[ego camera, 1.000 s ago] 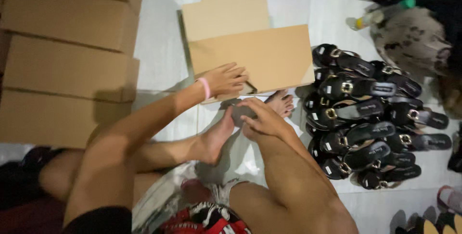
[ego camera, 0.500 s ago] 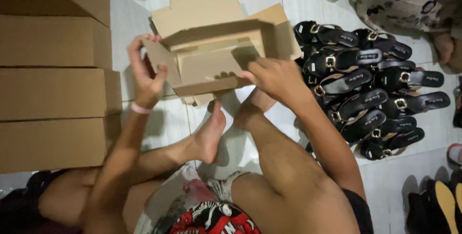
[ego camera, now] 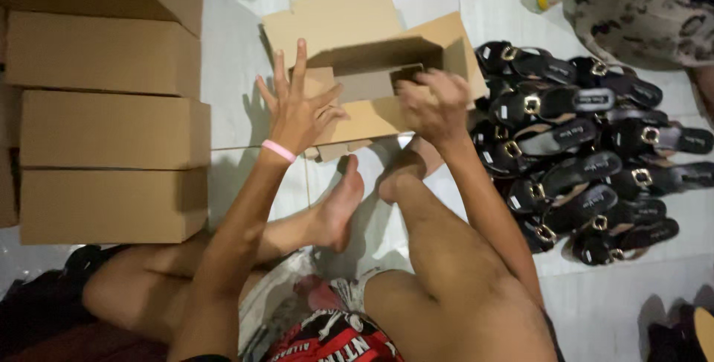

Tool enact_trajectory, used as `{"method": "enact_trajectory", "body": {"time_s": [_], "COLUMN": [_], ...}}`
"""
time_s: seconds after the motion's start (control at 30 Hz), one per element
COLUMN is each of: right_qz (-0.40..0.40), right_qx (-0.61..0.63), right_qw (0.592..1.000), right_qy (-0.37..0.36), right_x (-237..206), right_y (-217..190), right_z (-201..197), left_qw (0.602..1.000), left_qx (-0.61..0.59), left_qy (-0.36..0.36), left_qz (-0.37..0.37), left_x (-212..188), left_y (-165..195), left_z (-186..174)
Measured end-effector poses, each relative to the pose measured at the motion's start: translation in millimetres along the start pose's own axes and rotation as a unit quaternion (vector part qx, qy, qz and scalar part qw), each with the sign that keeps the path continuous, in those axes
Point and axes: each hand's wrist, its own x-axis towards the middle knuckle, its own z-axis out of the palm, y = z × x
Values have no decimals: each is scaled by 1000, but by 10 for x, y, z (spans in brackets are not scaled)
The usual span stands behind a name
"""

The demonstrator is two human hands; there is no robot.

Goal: The person sits on the floor and repeatedly packs pairs of black sandals into cardboard boxes. They open a box, place a pair of sandals inside, and close the box, repeating this process for multiple pairs.

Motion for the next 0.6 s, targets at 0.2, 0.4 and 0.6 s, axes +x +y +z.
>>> {"method": "enact_trajectory", "body": {"time_s": [0.2, 0.4, 0.6], "right_qz": [359, 77, 329], "right_qx": [301, 102, 421], "right_qw": [867, 952, 810], "right_qy": [-168, -279, -242], "right_x": [-247, -145, -323], "right_y": [-24, 55, 178], "right_z": [-113, -177, -81], "left_qw": [997, 997, 975], "left_qx": [5, -68, -170], "left_qy": [-66, 21, 137], "left_qz": [-43, 30, 40], "left_x": [118, 107, 94], "left_y": [-59, -158, -165], "left_z": [59, 102, 139]}}
